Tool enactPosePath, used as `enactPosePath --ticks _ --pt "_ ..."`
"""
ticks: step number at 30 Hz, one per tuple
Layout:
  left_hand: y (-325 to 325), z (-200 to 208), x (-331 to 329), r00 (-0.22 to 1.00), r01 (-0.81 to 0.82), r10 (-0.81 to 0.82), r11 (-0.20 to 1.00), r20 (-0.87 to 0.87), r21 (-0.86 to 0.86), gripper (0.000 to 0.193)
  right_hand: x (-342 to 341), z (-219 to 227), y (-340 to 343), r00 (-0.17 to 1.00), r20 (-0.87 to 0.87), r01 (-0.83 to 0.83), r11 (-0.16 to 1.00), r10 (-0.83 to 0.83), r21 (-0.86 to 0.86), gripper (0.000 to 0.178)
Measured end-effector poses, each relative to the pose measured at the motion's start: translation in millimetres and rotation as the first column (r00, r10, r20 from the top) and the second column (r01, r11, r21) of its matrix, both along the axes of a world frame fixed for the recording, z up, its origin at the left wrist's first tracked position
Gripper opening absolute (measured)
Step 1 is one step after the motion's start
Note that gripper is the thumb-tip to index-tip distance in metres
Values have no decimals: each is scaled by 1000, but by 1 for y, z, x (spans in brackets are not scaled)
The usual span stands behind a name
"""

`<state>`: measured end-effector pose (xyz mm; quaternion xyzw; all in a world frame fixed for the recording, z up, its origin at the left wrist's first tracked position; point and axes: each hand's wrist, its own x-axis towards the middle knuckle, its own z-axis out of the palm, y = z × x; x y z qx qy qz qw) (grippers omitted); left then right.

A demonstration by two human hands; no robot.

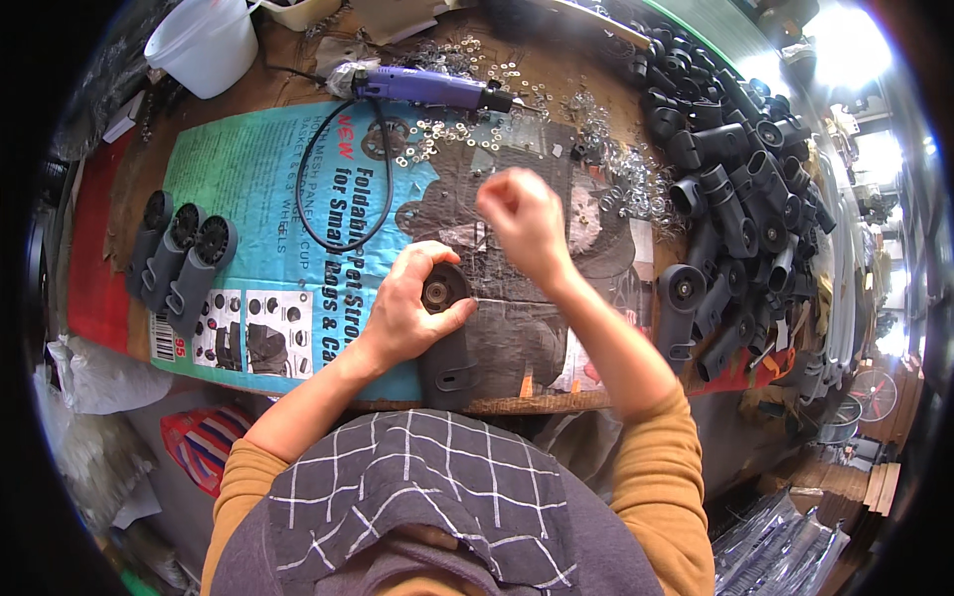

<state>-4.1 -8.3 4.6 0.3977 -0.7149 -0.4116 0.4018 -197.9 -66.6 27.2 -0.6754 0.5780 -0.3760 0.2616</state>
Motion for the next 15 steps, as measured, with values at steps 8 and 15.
enactPosePath --ticks 8,15 --pt "5 -3 0 997 -55 58 997 -47 61 56 5 -34 -96 879 -472 17 992 -74 -124 11" --pt "3 -7 -4 995 -90 91 996 -50 17 70 22 10 -40 982 -190 -28 989 -1 -148 11"
